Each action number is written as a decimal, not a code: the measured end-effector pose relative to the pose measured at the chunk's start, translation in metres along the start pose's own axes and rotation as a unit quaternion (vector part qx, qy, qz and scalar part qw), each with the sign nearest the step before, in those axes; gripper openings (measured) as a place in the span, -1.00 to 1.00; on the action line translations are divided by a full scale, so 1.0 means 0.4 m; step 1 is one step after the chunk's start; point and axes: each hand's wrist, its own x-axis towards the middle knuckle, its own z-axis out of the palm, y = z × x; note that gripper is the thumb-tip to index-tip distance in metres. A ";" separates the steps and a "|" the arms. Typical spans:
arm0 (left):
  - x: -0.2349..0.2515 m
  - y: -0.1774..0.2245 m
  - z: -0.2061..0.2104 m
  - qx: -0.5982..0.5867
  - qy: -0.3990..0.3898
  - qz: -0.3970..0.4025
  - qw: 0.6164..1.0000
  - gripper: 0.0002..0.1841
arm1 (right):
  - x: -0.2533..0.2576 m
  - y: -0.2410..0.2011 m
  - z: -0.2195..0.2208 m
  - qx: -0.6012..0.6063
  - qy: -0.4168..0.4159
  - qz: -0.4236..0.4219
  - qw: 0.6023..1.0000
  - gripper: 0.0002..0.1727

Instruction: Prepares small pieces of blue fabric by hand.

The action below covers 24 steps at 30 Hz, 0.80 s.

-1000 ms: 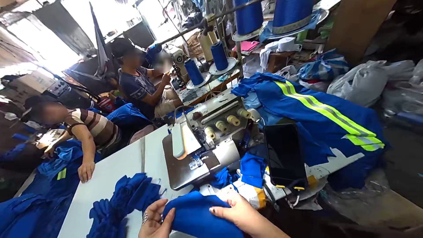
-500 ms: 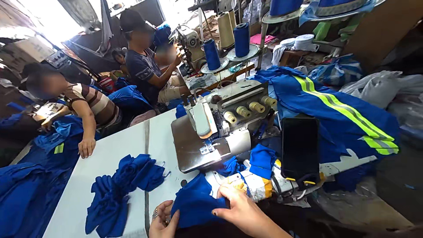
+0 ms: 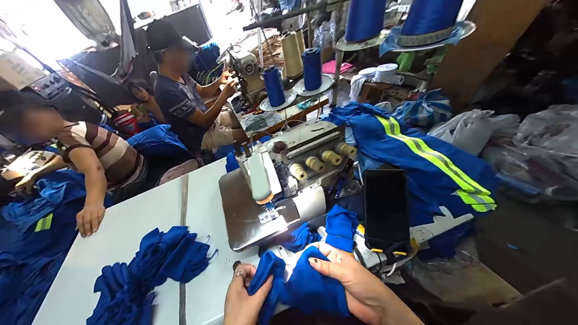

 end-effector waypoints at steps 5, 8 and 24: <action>-0.018 0.132 0.024 -0.204 -0.019 -0.064 0.977 -0.76 | 0.020 -0.040 0.016 0.048 -0.013 0.040 0.998 -0.67; 0.011 0.150 0.033 -0.255 -0.035 -0.074 0.963 -0.79 | 0.030 -0.067 0.039 0.083 -0.001 0.049 0.995 -0.68; 0.048 0.153 0.040 -0.478 -0.095 -0.171 0.857 -0.69 | 0.041 -0.124 0.071 0.144 0.131 0.047 0.980 -0.68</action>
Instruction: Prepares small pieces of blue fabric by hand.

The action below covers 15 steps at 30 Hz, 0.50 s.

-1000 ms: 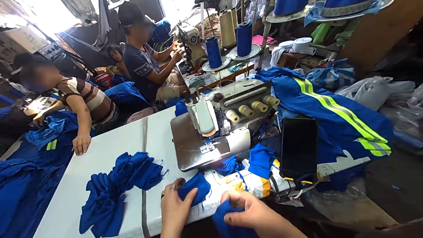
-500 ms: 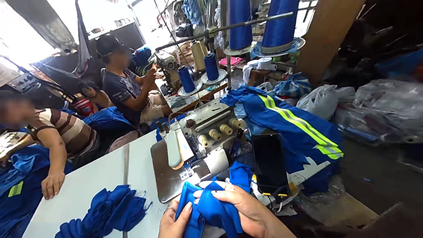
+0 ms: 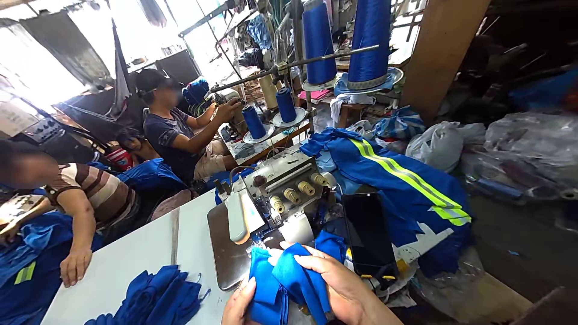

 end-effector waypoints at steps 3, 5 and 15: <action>0.000 -0.006 -0.005 -0.022 -0.011 -0.003 1.000 -0.70 | 0.000 0.010 -0.003 0.007 -0.014 -0.018 1.000 -0.66; 0.000 -0.009 -0.011 -0.034 -0.024 -0.004 0.999 -0.69 | 0.003 0.017 -0.005 0.001 -0.014 -0.026 1.000 -0.64; -0.068 0.018 -0.129 0.115 0.002 0.085 0.990 -0.71 | 0.060 0.093 -0.098 -0.488 -0.009 -0.389 0.781 -0.87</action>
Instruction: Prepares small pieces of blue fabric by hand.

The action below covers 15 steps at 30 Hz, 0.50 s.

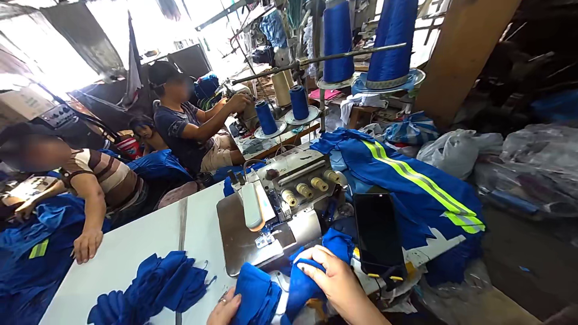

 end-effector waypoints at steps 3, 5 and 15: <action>-0.011 0.004 -0.103 0.231 0.040 0.044 0.971 -0.70 | -0.012 0.000 0.010 -0.021 -0.100 0.032 0.994 -0.84; 0.009 0.000 -0.160 0.365 0.045 0.032 0.929 -0.66 | -0.015 -0.018 0.039 0.018 -0.171 0.050 0.984 -0.85; -0.051 0.000 -0.087 0.317 -0.005 0.225 0.921 -0.52 | -0.005 -0.112 0.199 0.199 -0.265 0.115 0.937 -0.77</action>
